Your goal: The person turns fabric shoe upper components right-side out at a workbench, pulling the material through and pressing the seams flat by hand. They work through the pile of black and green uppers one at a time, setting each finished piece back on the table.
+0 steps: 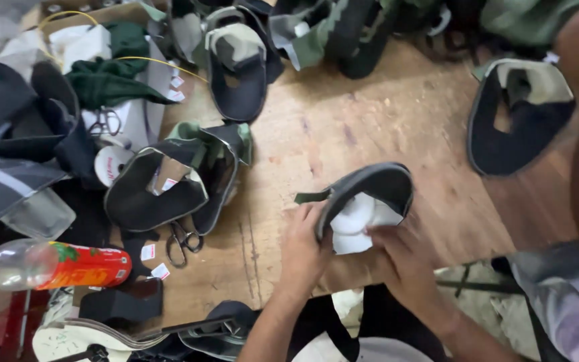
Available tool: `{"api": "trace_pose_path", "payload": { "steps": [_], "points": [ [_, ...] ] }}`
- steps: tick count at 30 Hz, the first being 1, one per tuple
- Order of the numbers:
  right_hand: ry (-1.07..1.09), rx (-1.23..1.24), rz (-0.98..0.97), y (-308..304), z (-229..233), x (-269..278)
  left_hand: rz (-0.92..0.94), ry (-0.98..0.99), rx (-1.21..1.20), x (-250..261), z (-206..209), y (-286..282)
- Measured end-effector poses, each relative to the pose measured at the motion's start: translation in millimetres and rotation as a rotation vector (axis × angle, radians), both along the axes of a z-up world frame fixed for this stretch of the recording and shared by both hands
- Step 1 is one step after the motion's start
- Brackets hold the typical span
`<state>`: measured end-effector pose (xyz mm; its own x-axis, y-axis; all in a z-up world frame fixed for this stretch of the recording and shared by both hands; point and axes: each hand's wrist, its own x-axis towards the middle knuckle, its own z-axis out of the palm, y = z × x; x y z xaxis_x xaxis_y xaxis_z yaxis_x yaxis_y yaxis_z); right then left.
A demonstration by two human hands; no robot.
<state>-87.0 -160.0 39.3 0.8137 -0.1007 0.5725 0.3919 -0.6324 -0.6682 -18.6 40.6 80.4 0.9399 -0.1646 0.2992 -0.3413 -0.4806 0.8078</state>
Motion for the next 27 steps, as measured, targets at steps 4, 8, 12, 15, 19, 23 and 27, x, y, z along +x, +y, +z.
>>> {"api": "trace_pose_path", "payload": {
  "steps": [4,8,12,15,19,23,27],
  "points": [
    [0.166,-0.289,-0.136,8,6,49,-0.043,0.003,0.095,-2,5,-14],
    [0.158,-0.421,-0.272,26,-1,75,0.023,0.117,0.168,4,-9,-20],
    [0.239,-0.309,-0.348,23,-22,78,0.056,-0.074,0.360,3,-13,-25],
    [0.232,-0.291,-0.311,15,-25,66,0.100,0.093,0.139,-8,2,-28],
    [-0.086,-0.487,-0.111,10,-18,61,0.108,0.061,0.188,-13,7,-31],
    [0.031,-0.158,-0.158,14,-15,58,0.060,0.152,0.216,-2,12,-27],
    [-0.002,-0.098,-0.162,13,-25,43,-0.002,0.089,0.194,-3,5,-11]
  ]
}}
